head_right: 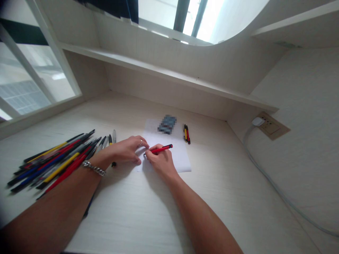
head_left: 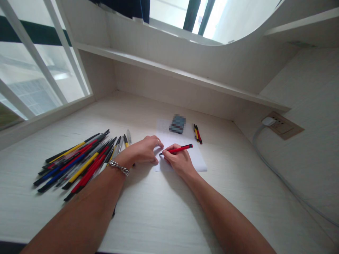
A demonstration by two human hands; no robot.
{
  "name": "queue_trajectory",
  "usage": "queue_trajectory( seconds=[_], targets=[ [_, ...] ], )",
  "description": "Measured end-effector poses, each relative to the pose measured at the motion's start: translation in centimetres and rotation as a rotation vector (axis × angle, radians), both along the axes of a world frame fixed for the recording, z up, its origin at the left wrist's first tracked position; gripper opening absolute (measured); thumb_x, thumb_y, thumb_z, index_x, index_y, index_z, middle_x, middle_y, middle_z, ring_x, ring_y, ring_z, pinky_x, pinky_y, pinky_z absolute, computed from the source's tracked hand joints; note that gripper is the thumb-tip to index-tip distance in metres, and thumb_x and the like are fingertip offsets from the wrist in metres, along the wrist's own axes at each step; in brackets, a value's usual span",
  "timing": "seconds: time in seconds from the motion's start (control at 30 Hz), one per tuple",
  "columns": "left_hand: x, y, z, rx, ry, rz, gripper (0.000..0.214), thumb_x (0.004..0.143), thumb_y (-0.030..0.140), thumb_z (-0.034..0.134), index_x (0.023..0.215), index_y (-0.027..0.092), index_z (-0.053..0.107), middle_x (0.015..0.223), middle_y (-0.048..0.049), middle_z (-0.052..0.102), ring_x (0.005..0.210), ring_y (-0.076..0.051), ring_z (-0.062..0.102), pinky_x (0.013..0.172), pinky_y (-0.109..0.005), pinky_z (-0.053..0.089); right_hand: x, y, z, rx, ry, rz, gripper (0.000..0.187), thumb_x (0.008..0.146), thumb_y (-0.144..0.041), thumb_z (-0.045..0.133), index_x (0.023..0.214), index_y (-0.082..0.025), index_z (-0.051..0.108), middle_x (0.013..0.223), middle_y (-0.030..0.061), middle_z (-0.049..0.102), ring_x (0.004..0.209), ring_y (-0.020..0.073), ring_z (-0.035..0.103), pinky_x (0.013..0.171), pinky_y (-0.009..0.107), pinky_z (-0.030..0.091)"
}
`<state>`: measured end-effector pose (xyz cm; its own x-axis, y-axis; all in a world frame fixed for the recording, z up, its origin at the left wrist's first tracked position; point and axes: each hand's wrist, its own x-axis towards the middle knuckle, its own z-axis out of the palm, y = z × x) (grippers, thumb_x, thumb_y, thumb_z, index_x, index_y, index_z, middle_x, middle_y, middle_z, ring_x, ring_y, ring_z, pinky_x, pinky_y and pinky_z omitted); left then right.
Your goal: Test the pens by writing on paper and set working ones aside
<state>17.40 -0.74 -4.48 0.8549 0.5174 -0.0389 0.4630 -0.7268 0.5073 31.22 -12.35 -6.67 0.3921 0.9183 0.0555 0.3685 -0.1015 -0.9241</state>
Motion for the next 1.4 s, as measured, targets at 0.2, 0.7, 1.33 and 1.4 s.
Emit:
queue_trajectory(
  seconds=[0.2, 0.7, 1.33, 1.4],
  targets=[
    [-0.1, 0.1, -0.2, -0.004, -0.001, 0.007, 0.059, 0.055, 0.026, 0.078, 0.112, 0.024, 0.067, 0.124, -0.0086, 0.059, 0.114, -0.03, 0.052, 0.097, -0.036, 0.042, 0.2, 0.1, -0.1, -0.022, -0.048, 0.014, 0.012, 0.075, -0.03, 0.061, 0.071, -0.019, 0.063, 0.06, -0.0001, 0.063, 0.053, 0.0125, 0.053, 0.048, 0.024, 0.037],
    [0.1, 0.0, 0.0, -0.037, -0.074, 0.04, 0.054, 0.059, 0.03, 0.076, 0.112, 0.021, 0.068, 0.114, -0.0085, 0.067, 0.105, -0.028, 0.06, 0.089, -0.034, 0.047, 2.6, -0.3, 1.3, 0.055, 0.599, -0.059, 0.031, 0.074, -0.045, 0.071, 0.086, -0.016, 0.067, 0.071, 0.0041, 0.068, 0.058, 0.0106, 0.058, 0.047, 0.019, 0.039],
    [2.5, -2.0, -0.6, -0.125, -0.472, 0.172, 0.02, 0.082, 0.035, 0.061, 0.089, 0.019, 0.072, 0.082, -0.0025, 0.073, 0.072, -0.016, 0.064, 0.066, -0.027, 0.046, 7.1, -2.4, 2.3, 0.198, 0.806, -0.174, 0.038, 0.078, -0.052, 0.069, 0.085, -0.015, 0.064, 0.062, 0.0017, 0.062, 0.051, 0.0085, 0.053, 0.043, 0.017, 0.041],
    [2.5, -2.1, -0.6, -0.119, -0.474, 0.185, 0.021, 0.082, 0.036, 0.062, 0.089, 0.019, 0.071, 0.081, -0.0024, 0.073, 0.071, -0.016, 0.063, 0.066, -0.027, 0.045, 7.5, -2.4, 2.4, 0.205, 0.807, -0.197, 0.036, 0.083, -0.049, 0.064, 0.085, -0.013, 0.065, 0.062, 0.003, 0.062, 0.05, 0.0086, 0.053, 0.043, 0.017, 0.041]
  ],
)
